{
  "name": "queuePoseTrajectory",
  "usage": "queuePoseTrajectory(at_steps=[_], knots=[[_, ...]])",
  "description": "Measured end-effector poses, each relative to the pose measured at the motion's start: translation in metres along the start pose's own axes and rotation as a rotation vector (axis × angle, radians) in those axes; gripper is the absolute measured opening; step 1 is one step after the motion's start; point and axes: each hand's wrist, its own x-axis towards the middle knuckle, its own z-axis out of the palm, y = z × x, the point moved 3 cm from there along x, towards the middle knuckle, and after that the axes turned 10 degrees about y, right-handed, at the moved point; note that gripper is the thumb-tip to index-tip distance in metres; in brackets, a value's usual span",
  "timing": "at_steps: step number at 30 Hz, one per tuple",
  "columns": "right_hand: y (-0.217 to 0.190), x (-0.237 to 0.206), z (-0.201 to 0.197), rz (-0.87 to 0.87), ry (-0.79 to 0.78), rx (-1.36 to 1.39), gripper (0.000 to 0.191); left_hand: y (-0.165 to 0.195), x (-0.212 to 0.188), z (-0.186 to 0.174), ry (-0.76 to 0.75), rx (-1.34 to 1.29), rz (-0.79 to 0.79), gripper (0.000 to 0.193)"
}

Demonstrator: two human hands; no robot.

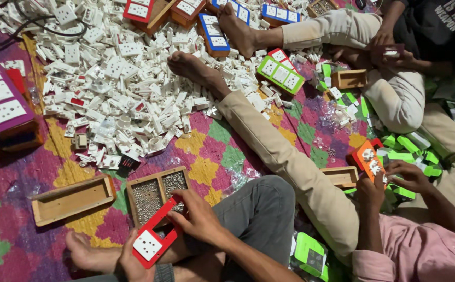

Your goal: The person sits cross-legged on a carpeted floor assembling white electrical switch and socket modules into a red plastic faceplate. They pick small screws from a wooden compartment tray and thread them by hand to fasten the modules into the plate, working on their lap.

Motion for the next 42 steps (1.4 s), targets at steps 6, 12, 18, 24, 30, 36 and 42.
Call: queuePoseTrajectory(at_steps=[6, 12, 18, 24, 30, 36, 42], knots=[[-0.004, 0.000, 0.010, -0.082, -0.018, -0.015, 0.051, 0.004, -0.009, -0.007, 0.099, -0.035, -0.002, 0.036], [0.026, -0.007, 0.038, 0.036, -0.033, 0.008, 0.053, 0.013, -0.021, -0.008, 0.030, -0.078, 0.045, 0.032], [0.080, 0.001, 0.065, 0.515, -0.174, 0.664, 0.054, 0.038, -0.037, 0.000, -0.012, -0.251, 0.117, 0.032], [0.016, -0.049, 0.076, -0.359, -0.506, -0.312, 0.034, 0.063, -0.065, 0.016, -0.197, -0.398, 0.137, 0.039], [-0.048, -0.072, 0.097, -0.238, -0.590, -0.514, 0.040, 0.069, -0.094, 0.039, -0.202, -0.298, 0.209, 0.033], [-0.061, -0.065, 0.116, -0.257, -0.475, -0.508, 0.040, 0.067, -0.116, 0.055, -0.094, -0.343, 0.219, 0.021], [-0.071, -0.067, 0.118, -0.257, -0.482, -0.549, 0.039, 0.059, -0.133, 0.063, -0.098, -0.346, 0.181, 0.020]])
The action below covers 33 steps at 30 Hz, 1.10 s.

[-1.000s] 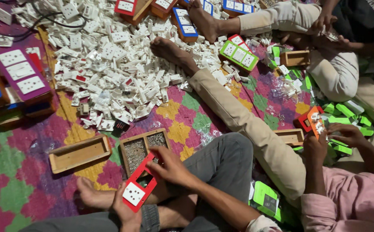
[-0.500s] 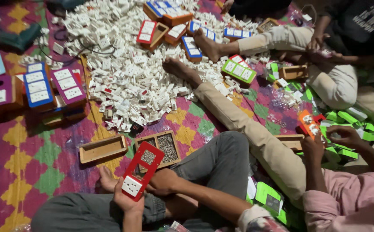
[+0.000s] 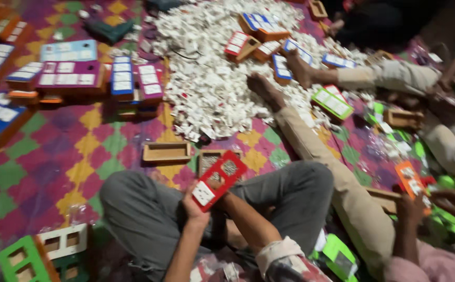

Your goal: The person sits cross-legged on a carpeted floor assembling white electrical switch and socket modules into a red plastic faceplate. They pick small screws from a wooden compartment tray and thread them by hand to fasten the modules into the plate, working on their lap.

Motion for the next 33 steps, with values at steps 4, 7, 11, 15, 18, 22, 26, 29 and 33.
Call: queuePoseTrajectory(at_steps=[4, 7, 11, 15, 18, 22, 26, 29, 33], knots=[[0.007, 0.001, 0.011, 0.003, -0.017, -0.010, 0.039, 0.001, -0.001, 0.001, -0.085, 0.041, -0.014, 0.018], [0.018, 0.007, 0.025, 0.005, -0.030, -0.018, 0.039, 0.003, 0.006, -0.006, -0.040, 0.008, -0.086, 0.021], [0.034, 0.017, 0.031, -0.001, -0.023, -0.024, 0.039, 0.001, 0.024, -0.014, -0.053, 0.003, -0.092, 0.028], [0.044, 0.009, 0.029, -0.010, 0.005, -0.015, 0.039, -0.006, 0.042, -0.031, 0.000, -0.002, -0.124, 0.026], [0.043, 0.002, 0.031, -0.024, -0.009, -0.022, 0.039, -0.009, 0.051, -0.044, 0.076, -0.031, -0.131, 0.022], [0.036, -0.003, 0.038, -0.032, -0.015, -0.022, 0.039, -0.010, 0.050, -0.047, 0.053, -0.061, -0.157, 0.020], [0.036, 0.002, 0.042, -0.041, -0.003, -0.013, 0.039, -0.007, 0.046, -0.040, 0.010, -0.043, -0.164, 0.021], [0.040, 0.008, 0.047, -0.059, 0.020, -0.012, 0.039, -0.003, 0.045, -0.036, -0.071, -0.070, -0.150, 0.023], [0.048, 0.020, 0.056, -0.096, 0.110, 0.006, 0.039, -0.006, 0.044, -0.044, -0.128, -0.042, -0.114, 0.025]])
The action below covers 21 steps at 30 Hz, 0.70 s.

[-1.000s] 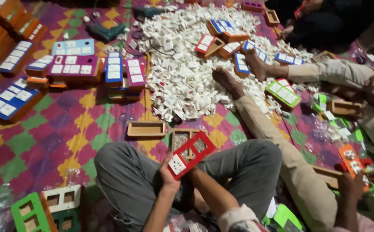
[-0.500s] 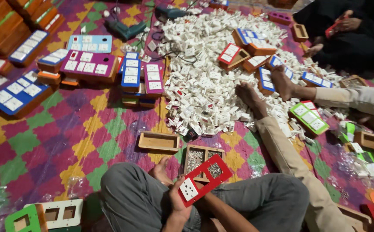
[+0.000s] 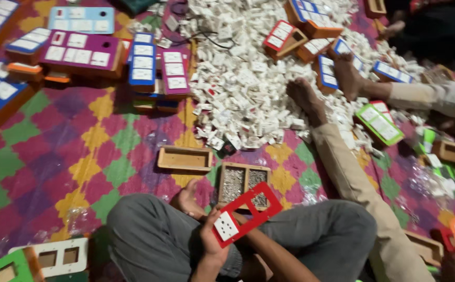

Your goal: The person sits cross-legged on a carpeted floor assembling white electrical switch and socket modules into a red plastic faceplate. They pick small screws from a wooden compartment tray and thread them by hand to fasten the modules into the plate, working on their lap.

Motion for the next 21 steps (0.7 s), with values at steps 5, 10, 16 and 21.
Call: queuePoseTrajectory(at_steps=[5, 10, 16, 21], knots=[[-0.005, 0.009, 0.013, -0.064, 0.125, 0.052, 0.039, -0.012, 0.012, -0.018, 0.158, -0.001, 0.023, 0.033], [-0.002, 0.009, 0.016, -0.057, 0.199, 0.087, 0.039, -0.011, 0.005, -0.027, 0.099, 0.013, 0.024, 0.030], [0.008, -0.013, 0.011, -0.019, 0.262, 0.118, 0.039, -0.007, 0.003, -0.031, 0.133, 0.013, 0.000, 0.030], [-0.007, -0.023, -0.011, -0.136, 0.355, -0.028, 0.052, -0.002, 0.021, -0.030, 0.168, 0.010, 0.072, 0.032]])
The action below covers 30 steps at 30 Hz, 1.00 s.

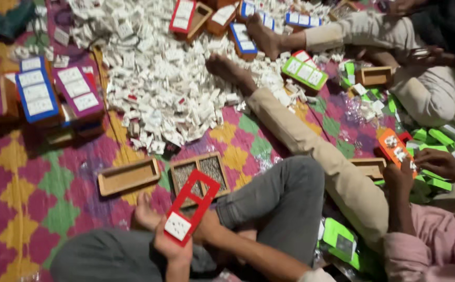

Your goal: The person sits cross-legged on a carpeted floor assembling white electrical switch and socket modules into a red plastic faceplate. They pick small screws from a wooden compartment tray and thread them by hand to fasten the modules into the plate, working on their lap.

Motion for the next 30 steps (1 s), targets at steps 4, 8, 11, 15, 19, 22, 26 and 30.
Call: queuePoseTrajectory(at_steps=[4, 8, 11, 15, 19, 22, 26, 30], knots=[[-0.008, -0.002, -0.019, 0.075, -0.193, 0.040, 0.055, 0.004, 0.003, -0.004, -0.010, -0.059, -0.039, 0.031], [0.000, -0.007, -0.051, -0.087, -0.230, 0.151, 0.055, 0.011, 0.003, -0.003, -0.036, -0.130, -0.059, 0.032], [0.028, -0.012, -0.073, 0.163, -0.520, 0.715, 0.056, 0.015, 0.000, 0.000, -0.009, -0.113, -0.038, 0.033], [0.068, -0.008, -0.096, 0.576, -0.354, 1.064, 0.055, 0.011, -0.005, 0.007, -0.078, -0.011, -0.079, 0.039], [0.088, -0.008, -0.092, 0.762, -0.195, 1.175, 0.039, 0.001, -0.004, 0.005, -0.022, 0.218, -0.083, 0.042], [0.090, -0.016, -0.085, 0.846, -0.087, 1.191, 0.036, -0.004, -0.002, 0.000, 0.008, 0.280, -0.108, 0.040], [0.087, -0.025, -0.083, 1.009, -0.062, 1.226, 0.036, -0.004, -0.004, 0.004, -0.060, 0.246, -0.089, 0.038], [0.087, -0.023, -0.088, 1.026, 0.020, 1.216, 0.033, -0.003, -0.011, 0.015, -0.076, 0.256, -0.080, 0.043]])
